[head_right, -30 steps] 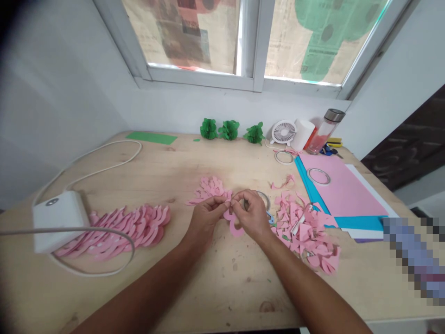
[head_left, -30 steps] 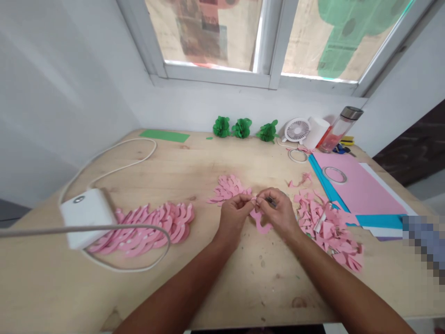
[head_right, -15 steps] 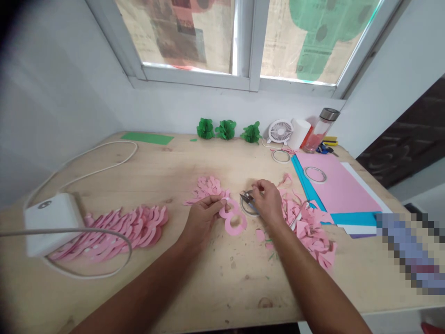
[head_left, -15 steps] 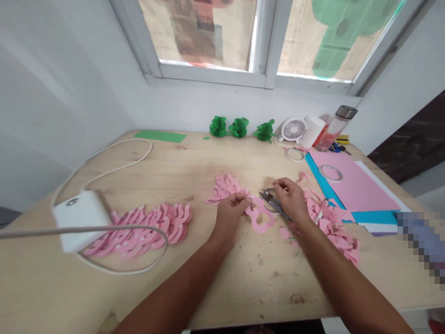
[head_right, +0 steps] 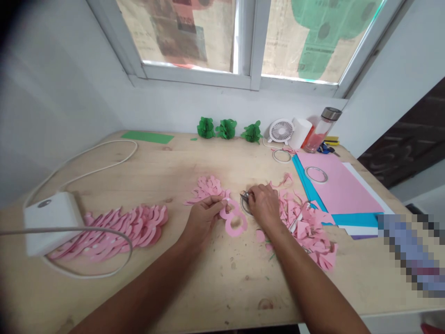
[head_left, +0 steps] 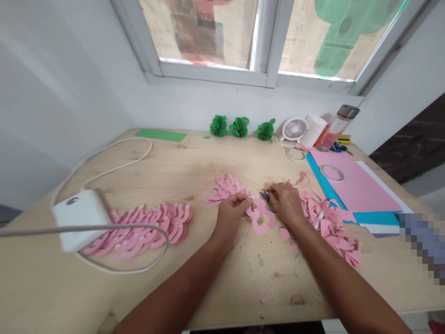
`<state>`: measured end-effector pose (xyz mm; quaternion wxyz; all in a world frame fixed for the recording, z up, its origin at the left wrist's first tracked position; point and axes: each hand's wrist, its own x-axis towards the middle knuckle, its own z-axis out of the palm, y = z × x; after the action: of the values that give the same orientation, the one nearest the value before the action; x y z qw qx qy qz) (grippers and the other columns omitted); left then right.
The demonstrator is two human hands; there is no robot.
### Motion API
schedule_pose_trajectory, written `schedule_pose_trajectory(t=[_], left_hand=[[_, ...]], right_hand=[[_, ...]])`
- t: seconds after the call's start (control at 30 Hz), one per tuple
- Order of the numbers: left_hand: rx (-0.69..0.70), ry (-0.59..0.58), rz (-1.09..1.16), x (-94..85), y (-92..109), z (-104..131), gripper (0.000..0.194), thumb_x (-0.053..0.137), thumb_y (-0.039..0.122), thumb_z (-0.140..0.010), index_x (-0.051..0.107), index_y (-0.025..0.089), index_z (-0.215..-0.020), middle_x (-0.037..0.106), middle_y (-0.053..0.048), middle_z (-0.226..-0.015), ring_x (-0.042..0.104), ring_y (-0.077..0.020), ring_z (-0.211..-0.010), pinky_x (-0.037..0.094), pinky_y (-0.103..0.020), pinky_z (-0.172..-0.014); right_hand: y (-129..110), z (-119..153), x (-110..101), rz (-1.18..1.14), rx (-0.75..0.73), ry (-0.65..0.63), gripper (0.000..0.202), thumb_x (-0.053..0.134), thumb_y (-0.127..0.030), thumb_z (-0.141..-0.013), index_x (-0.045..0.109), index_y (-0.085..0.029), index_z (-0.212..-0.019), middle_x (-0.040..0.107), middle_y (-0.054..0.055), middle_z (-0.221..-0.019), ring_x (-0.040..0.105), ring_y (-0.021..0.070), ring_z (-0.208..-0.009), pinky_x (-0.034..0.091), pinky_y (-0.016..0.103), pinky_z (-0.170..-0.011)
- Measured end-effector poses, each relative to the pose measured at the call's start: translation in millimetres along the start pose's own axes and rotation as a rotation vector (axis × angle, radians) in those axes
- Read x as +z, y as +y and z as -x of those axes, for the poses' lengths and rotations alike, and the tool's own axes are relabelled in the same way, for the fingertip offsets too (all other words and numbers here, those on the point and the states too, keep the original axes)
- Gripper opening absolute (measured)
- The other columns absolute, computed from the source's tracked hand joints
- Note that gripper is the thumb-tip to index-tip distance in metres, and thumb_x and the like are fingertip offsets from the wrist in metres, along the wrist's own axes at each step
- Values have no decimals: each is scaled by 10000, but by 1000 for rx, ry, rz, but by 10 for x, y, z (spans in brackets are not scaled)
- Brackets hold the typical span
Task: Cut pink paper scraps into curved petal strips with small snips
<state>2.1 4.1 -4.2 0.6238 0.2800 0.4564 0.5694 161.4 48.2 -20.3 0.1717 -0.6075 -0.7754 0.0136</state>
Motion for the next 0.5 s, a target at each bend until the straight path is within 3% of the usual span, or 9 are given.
schedule_pose_trajectory(t=[0.5], left_hand=[[17, -23, 4, -5, -15, 11, 164, 698, 230, -571, 594, 112, -617, 593, -19, -536, 530, -104, -541, 410, -214, -543]], right_hand=[[-22, -15, -20, -29, -13, -29, 176, 467, -143, -774, 619, -201, -839, 637, 50, -820, 501, 196, -820, 281, 293, -713]])
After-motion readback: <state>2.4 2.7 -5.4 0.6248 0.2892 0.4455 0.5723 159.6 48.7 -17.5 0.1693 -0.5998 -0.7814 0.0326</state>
